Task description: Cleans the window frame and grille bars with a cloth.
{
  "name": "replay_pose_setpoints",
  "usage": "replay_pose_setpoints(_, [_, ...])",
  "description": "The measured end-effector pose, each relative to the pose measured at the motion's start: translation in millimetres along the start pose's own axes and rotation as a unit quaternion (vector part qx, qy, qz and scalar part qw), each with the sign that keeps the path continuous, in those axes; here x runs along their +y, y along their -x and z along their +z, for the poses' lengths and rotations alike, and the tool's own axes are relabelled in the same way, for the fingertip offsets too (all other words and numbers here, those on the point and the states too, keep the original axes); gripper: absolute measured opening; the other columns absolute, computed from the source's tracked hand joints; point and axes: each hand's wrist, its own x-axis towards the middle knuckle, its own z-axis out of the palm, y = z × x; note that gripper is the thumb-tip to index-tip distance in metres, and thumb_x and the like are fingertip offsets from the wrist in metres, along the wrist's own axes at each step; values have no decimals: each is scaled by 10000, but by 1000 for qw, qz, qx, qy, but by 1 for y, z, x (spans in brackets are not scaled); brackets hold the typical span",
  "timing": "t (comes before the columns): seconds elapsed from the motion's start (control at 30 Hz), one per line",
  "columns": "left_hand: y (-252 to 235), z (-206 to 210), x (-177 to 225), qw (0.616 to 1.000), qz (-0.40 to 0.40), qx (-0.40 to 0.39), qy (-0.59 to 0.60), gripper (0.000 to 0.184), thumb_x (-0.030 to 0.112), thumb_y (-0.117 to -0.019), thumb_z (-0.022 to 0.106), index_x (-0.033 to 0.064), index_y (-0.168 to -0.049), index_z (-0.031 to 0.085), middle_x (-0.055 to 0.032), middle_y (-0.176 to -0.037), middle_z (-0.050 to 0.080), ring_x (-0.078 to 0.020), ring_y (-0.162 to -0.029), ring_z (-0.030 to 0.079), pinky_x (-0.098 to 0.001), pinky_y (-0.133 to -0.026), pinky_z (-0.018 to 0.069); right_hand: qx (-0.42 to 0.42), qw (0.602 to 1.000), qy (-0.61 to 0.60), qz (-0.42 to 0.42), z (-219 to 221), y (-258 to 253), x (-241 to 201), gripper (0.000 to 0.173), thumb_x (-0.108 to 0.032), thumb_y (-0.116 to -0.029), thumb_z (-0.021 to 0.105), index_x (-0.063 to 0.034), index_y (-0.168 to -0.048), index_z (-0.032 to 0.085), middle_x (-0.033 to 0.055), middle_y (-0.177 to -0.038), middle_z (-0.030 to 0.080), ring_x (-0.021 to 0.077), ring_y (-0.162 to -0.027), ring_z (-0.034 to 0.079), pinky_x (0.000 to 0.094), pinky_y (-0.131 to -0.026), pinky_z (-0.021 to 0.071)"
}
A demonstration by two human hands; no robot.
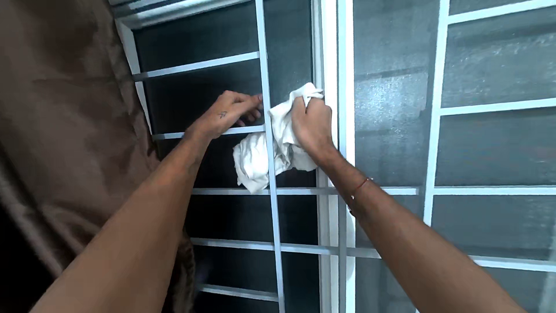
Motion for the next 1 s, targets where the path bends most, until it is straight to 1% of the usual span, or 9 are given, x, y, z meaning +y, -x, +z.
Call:
replay_pose_setpoints(0.1, [-2, -2, -2, 1000, 3, 11, -13, 294, 342, -1011, 646, 68, -974, 746, -20, -887, 728, -105, -820, 692, -322, -771, 583, 26, 999, -31, 0, 7, -13, -9, 439, -327, -1073, 429, -23, -816, 613, 123, -782, 627, 272, -812, 660, 501, -738, 506])
replay_pose_setpoints(0.27, [1, -3, -1, 999, -20, -33, -22, 303, 355, -1012, 642, 94, -876, 715, 5, -748, 641, -63, -665, 596, -261, -638, 509, 15, 998, -39, -53, 8, -37, -8, 363, -271, -1073, 427, -14, -896, 613, 113, -818, 628, 248, -827, 660, 467, -758, 515])
replay_pose_setpoints(0.4, [0, -5, -2, 998, -10, -57, 3, 249, 287, -1036, 608, 91, -907, 687, -6, -786, 656, -70, -691, 614, -249, -640, 514, -45, 996, -33, -64, 2, -53, -10, 327, -257, -1057, 437, -28, -901, 613, 124, -849, 636, 252, -847, 662, 486, -750, 513])
replay_pose_setpoints(0.5, [-2, -4, -9, 999, 10, 45, 0, 282, 323, -1076, 518, 73, -1040, 642, -55, -884, 653, -109, -769, 648, -318, -705, 564, -54, 991, -108, -52, 3, -63, -10, 303, -279, -1033, 478, -31, -988, 646, 120, -899, 668, 237, -870, 680, 485, -761, 548])
replay_pose_setpoints(0.6, [-5, -7, -16, 989, 4, 148, -27, 363, 377, -1088, 446, 56, -1155, 602, -123, -1094, 616, -188, -968, 646, -425, -848, 559, -62, 977, -204, -9, 8, -72, -13, 246, -264, -984, 530, -55, -1050, 642, 107, -912, 687, 219, -855, 700, 467, -720, 588])
replay_pose_setpoints(0.7, [-7, -6, -18, 982, -3, 181, -54, 419, 460, -1076, 443, 76, -1153, 592, -110, -1012, 647, -195, -904, 669, -448, -807, 564, -77, 957, -278, 33, 8, -72, -23, 219, -213, -1001, 508, -57, -1114, 613, 112, -945, 672, 218, -854, 691, 439, -703, 588])
replay_pose_setpoints(0.8, [-2, -3, -7, 987, -4, 162, -4, 458, 544, -1015, 563, 149, -1245, 603, -52, -1014, 711, -146, -869, 704, -379, -774, 592, -88, 934, -342, 60, 0, -70, -30, 203, -193, -1026, 478, -52, -1121, 589, 108, -945, 668, 210, -837, 691, 416, -695, 596])
replay_pose_setpoints(0.9, [10, -5, -4, 969, 82, 200, 121, 365, 348, -938, 755, 100, -1202, 705, -29, -1017, 745, -136, -863, 730, -332, -770, 636, -106, 932, -344, 39, -6, -65, -24, 198, -196, -1019, 499, -45, -1114, 585, 110, -912, 687, 206, -793, 708, 401, -666, 613])
replay_pose_setpoints(1.0, [16, -9, -11, 933, 145, 289, 159, 344, 261, -865, 837, 58, -1119, 725, -35, -994, 754, -154, -883, 739, -346, -790, 642, -109, 944, -309, -19, 4, -55, -16, 189, -182, -1022, 511, -28, -1074, 608, 104, -856, 688, 196, -748, 708, 399, -648, 614])
